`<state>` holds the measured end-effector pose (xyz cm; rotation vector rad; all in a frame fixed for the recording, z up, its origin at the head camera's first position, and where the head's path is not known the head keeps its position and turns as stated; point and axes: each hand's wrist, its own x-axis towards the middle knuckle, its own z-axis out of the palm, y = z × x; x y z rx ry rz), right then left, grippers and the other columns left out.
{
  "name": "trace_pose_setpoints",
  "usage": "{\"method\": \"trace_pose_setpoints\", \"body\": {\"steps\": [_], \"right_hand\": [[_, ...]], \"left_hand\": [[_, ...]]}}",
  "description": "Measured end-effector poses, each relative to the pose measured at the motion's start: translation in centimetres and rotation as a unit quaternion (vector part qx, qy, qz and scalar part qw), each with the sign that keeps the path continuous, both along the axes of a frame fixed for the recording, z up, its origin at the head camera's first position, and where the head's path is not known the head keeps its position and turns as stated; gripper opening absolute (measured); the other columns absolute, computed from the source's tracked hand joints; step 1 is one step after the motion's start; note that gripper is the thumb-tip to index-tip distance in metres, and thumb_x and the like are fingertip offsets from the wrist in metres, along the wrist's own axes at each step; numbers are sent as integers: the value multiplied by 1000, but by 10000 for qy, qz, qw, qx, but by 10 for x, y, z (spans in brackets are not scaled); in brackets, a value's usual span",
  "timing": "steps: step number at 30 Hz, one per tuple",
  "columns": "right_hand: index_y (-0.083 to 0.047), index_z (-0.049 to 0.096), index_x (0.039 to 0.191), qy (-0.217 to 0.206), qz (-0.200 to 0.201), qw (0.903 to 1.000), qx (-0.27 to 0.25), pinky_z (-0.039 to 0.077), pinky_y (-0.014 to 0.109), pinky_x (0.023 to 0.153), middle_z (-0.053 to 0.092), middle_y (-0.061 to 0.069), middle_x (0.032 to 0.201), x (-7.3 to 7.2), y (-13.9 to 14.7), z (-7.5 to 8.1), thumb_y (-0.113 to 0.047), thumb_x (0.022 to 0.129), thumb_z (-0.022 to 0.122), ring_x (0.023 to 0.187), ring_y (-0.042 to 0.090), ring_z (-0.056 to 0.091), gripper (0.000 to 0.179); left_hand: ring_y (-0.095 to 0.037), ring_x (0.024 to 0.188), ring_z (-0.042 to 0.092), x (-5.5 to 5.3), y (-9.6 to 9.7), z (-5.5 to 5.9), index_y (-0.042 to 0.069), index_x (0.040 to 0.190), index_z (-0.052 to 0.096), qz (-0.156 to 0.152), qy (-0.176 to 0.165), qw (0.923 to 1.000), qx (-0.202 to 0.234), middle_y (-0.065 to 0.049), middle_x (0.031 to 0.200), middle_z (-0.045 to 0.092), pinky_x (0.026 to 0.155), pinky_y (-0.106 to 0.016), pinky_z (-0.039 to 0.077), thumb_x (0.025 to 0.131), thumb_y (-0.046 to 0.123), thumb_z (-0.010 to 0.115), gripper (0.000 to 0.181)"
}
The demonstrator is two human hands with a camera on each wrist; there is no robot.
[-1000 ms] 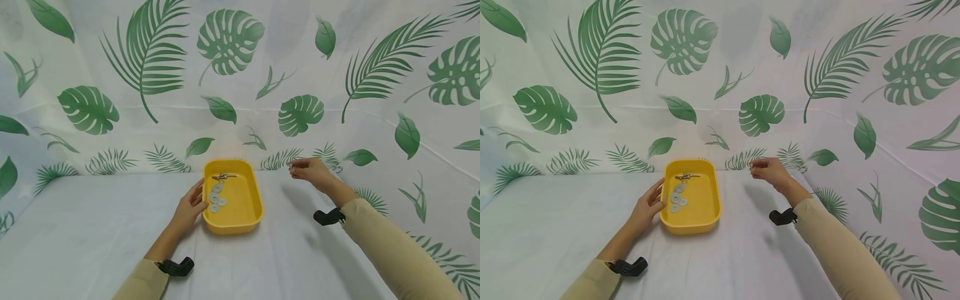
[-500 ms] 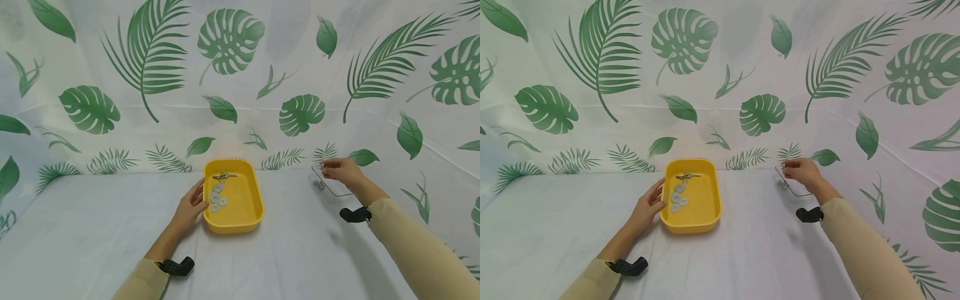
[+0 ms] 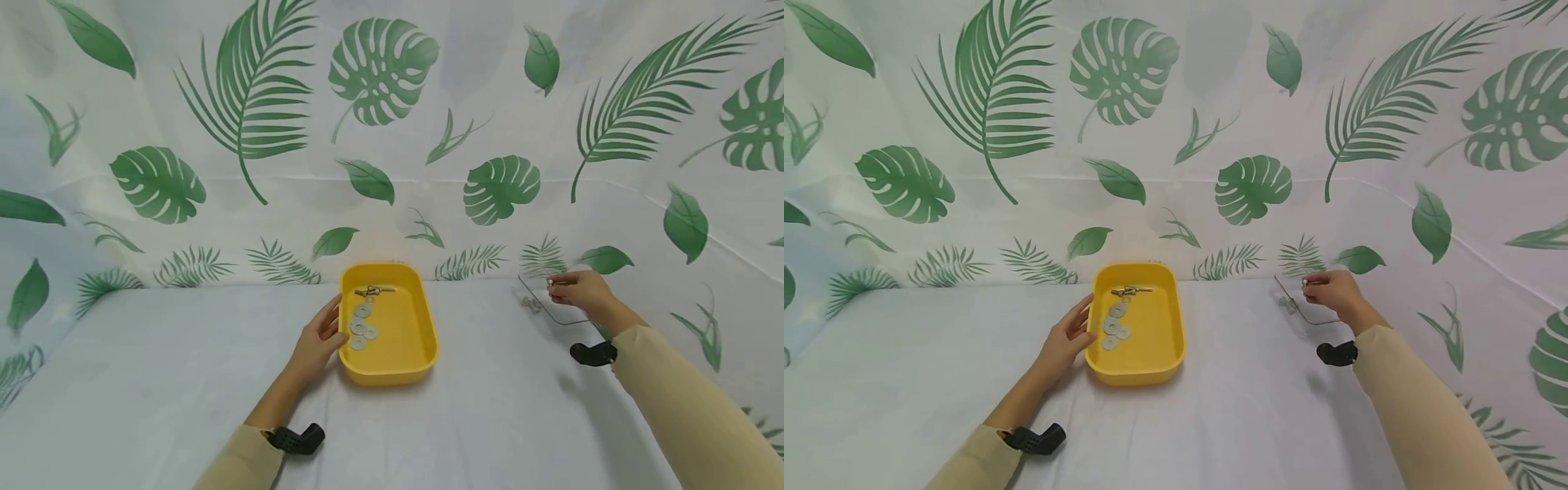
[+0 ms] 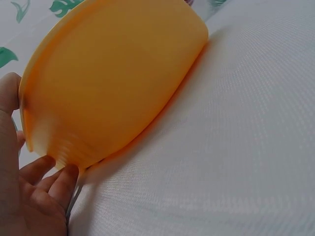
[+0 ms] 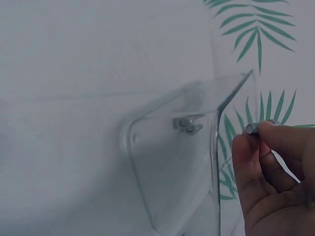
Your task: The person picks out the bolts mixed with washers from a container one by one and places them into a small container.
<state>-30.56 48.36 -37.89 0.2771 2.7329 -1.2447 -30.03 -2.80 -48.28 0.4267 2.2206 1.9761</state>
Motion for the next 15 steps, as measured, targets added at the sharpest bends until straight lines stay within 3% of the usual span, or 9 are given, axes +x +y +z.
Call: {"method": "trace_pose_setpoints", "body": {"steps": [5,10,15], "right_hand": [[17,41,144,-113,-58,9999,67,62,23,86,61,28,130,-2,9,-6,-11,102,56,87,-4,65,53],[20,44,140,-237,-106,9994,229,62,23,81,71,14,112,-5,18,-14,-9,100,56,81,-4,65,51],[21,46,136,-385,-126,9979,500,62,23,76,71,18,109,-4,21,-18,-8,100,55,82,2,65,47]], "left_hand": [[-34,148,42,0,5,-1,24,160,32,8,23,10000,56,-13,163,38,120,-48,39,92,6,58,75],[-34,148,42,0,8,-1,25,159,33,-7,8,9999,108,-13,162,38,119,-47,40,91,6,59,75],[-33,148,41,1,10,0,24,159,33,-24,22,9999,109,-13,162,39,120,-47,39,91,7,59,75]]}}
